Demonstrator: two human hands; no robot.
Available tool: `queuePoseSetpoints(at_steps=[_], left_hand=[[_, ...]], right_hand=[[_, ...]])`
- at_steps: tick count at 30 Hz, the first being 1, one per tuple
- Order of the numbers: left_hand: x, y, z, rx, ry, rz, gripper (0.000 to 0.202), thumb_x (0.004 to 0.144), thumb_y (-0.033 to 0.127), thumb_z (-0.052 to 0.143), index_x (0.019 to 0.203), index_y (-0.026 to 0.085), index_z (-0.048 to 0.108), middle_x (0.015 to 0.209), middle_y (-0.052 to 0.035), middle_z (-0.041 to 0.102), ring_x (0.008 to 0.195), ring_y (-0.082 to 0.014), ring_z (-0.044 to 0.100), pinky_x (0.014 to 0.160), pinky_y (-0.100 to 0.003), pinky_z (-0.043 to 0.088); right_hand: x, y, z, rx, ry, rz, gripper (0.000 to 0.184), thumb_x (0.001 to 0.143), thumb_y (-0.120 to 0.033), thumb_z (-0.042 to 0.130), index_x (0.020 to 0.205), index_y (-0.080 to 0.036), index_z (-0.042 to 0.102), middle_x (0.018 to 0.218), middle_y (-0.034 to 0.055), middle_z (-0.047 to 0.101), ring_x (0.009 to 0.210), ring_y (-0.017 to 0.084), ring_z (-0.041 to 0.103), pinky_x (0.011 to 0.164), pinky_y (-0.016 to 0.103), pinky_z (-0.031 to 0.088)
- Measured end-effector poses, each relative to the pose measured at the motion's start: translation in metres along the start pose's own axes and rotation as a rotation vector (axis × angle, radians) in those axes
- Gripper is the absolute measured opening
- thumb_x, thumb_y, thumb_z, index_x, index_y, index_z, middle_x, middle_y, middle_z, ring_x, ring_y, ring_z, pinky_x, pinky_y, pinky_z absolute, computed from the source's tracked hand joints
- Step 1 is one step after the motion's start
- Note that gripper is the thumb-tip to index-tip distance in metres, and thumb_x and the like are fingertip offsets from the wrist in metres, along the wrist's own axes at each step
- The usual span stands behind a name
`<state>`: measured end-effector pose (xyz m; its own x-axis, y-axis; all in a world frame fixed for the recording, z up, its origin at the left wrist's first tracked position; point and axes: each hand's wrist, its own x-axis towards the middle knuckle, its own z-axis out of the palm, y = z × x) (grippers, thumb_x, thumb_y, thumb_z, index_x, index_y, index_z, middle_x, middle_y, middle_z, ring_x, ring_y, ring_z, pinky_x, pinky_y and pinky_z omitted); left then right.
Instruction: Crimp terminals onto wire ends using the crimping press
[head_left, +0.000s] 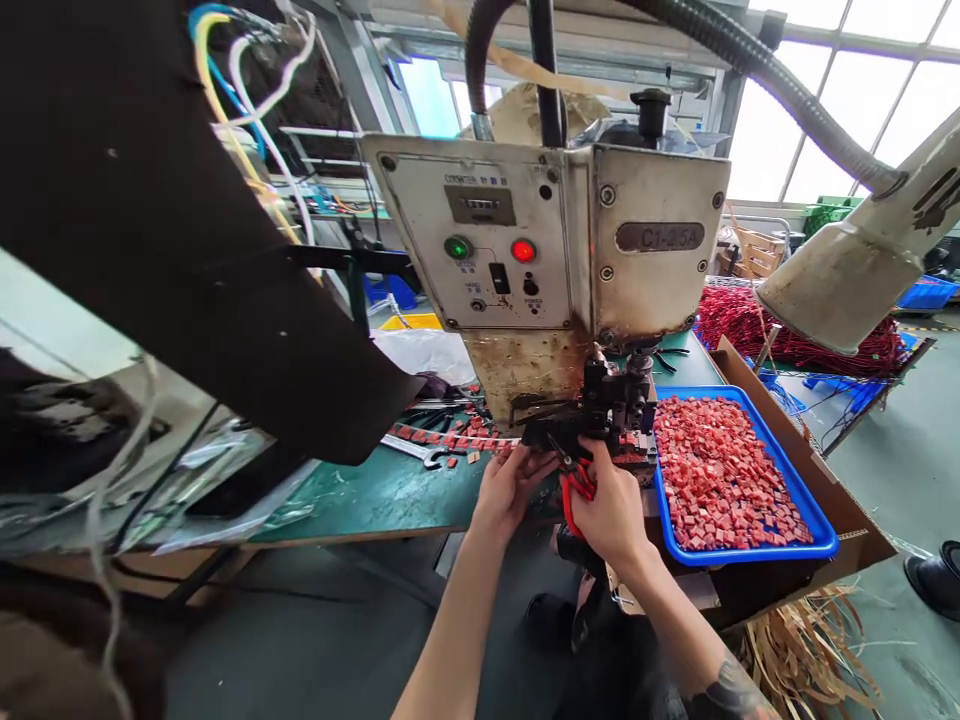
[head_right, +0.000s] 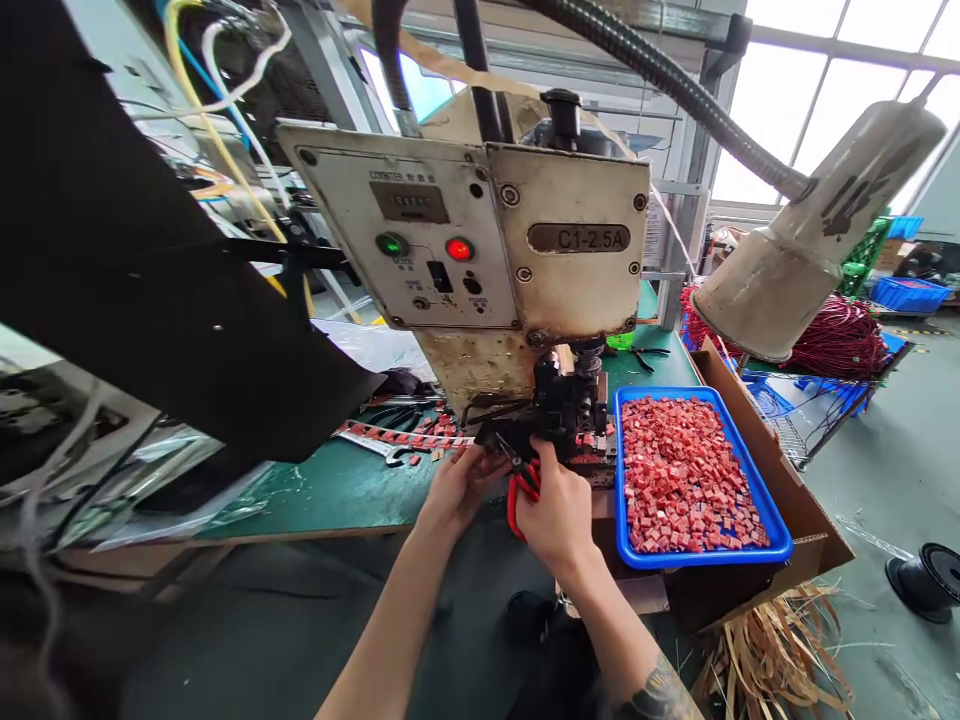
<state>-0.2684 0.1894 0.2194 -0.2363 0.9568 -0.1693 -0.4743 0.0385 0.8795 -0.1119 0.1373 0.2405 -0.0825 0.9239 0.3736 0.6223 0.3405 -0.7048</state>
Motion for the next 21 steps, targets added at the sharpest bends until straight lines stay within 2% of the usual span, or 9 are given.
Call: queuePoseSetpoints(at_steps=[3,5,10,12,15,17,18,19,21], left_hand=[[0.0,-0.004,0.0,0.014,0.018,0.068,0.029,0.064,0.034,0.084,0.067,0.02,0.06,0.05,0.0058,0.059,0.066,-0.0209,0.075,0.076,-0.038,0.064],[0.0,-0.006,-0.001,0.041,0.034,0.118,0.034,0.06,0.04,0.086,0.067,0.02,0.06,0.053,0.005,0.061,0.066,-0.0201,0.073,0.075,-0.036,0.062],[-0.023,-0.011,0.0,0.168,0.046,0.252,0.04,0.064,0.055,0.081,0.071,0.021,0.062,0.063,0.0021,0.068,0.065,-0.018,0.069,0.073,-0.034,0.057],[-0.036,-0.013,0.002,0.314,0.024,0.333,0.035,0.066,0.05,0.083,0.069,0.021,0.063,0.061,0.0023,0.067,0.063,-0.0167,0.066,0.07,-0.03,0.053],[-0.042,-0.008,0.003,0.78,0.004,0.629,0.027,0.07,0.043,0.081,0.066,0.023,0.063,0.059,0.0019,0.066,0.061,-0.0166,0.061,0.068,-0.028,0.047],[-0.041,0.002,0.001,1.042,0.064,0.839,0.028,0.077,0.045,0.074,0.063,0.024,0.06,0.058,0.0017,0.064,0.06,-0.0173,0.06,0.069,-0.029,0.046],[-0.04,0.007,-0.003,1.091,0.128,0.897,0.028,0.08,0.045,0.071,0.064,0.025,0.059,0.057,0.0016,0.063,0.059,-0.0176,0.059,0.068,-0.028,0.045],[-0.041,0.012,-0.007,1.106,0.201,0.922,0.028,0.082,0.046,0.068,0.066,0.026,0.058,0.057,0.0018,0.062,0.059,-0.0176,0.059,0.068,-0.028,0.045],[-0.048,0.016,-0.018,1.07,0.309,0.885,0.023,0.085,0.047,0.065,0.075,0.027,0.06,0.06,0.002,0.063,0.06,-0.0173,0.06,0.067,-0.026,0.046]], right_hand=[[-0.035,0.003,-0.017,0.155,-0.047,-0.064,0.033,0.09,-0.026,0.055,0.12,-0.016,0.064,0.063,-0.0022,0.065,0.055,0.018,0.062,0.056,0.024,0.043],[-0.062,0.009,-0.025,0.226,-0.093,-0.064,0.027,0.09,-0.026,0.056,0.114,-0.017,0.066,0.062,-0.003,0.063,0.053,0.016,0.058,0.055,0.023,0.043],[-0.114,0.027,-0.029,0.323,-0.175,0.015,0.02,0.086,-0.022,0.064,0.105,-0.02,0.07,0.064,-0.0029,0.065,0.053,0.013,0.056,0.052,0.02,0.042],[-0.127,0.032,-0.026,0.342,-0.209,0.022,0.02,0.084,-0.02,0.067,0.103,-0.02,0.071,0.062,-0.0036,0.064,0.051,0.012,0.054,0.051,0.019,0.041],[-0.14,0.034,-0.023,0.35,-0.178,0.056,0.019,0.08,-0.02,0.068,0.099,-0.021,0.072,0.061,-0.0041,0.062,0.05,0.012,0.051,0.051,0.019,0.041],[-0.148,0.035,-0.021,0.353,-0.162,0.085,0.022,0.078,-0.02,0.068,0.1,-0.021,0.072,0.062,-0.0044,0.062,0.051,0.012,0.051,0.053,0.02,0.041],[-0.151,0.036,-0.021,0.355,-0.165,0.099,0.026,0.077,-0.019,0.068,0.102,-0.021,0.072,0.061,-0.005,0.061,0.051,0.012,0.051,0.054,0.02,0.041],[-0.154,0.037,-0.02,0.355,-0.169,0.118,0.029,0.076,-0.018,0.068,0.105,-0.022,0.071,0.06,-0.0059,0.06,0.051,0.011,0.05,0.054,0.02,0.041],[-0.156,0.037,-0.021,0.338,-0.177,0.163,0.035,0.074,-0.015,0.069,0.109,-0.023,0.069,0.058,-0.0084,0.057,0.05,0.011,0.049,0.054,0.02,0.04]])
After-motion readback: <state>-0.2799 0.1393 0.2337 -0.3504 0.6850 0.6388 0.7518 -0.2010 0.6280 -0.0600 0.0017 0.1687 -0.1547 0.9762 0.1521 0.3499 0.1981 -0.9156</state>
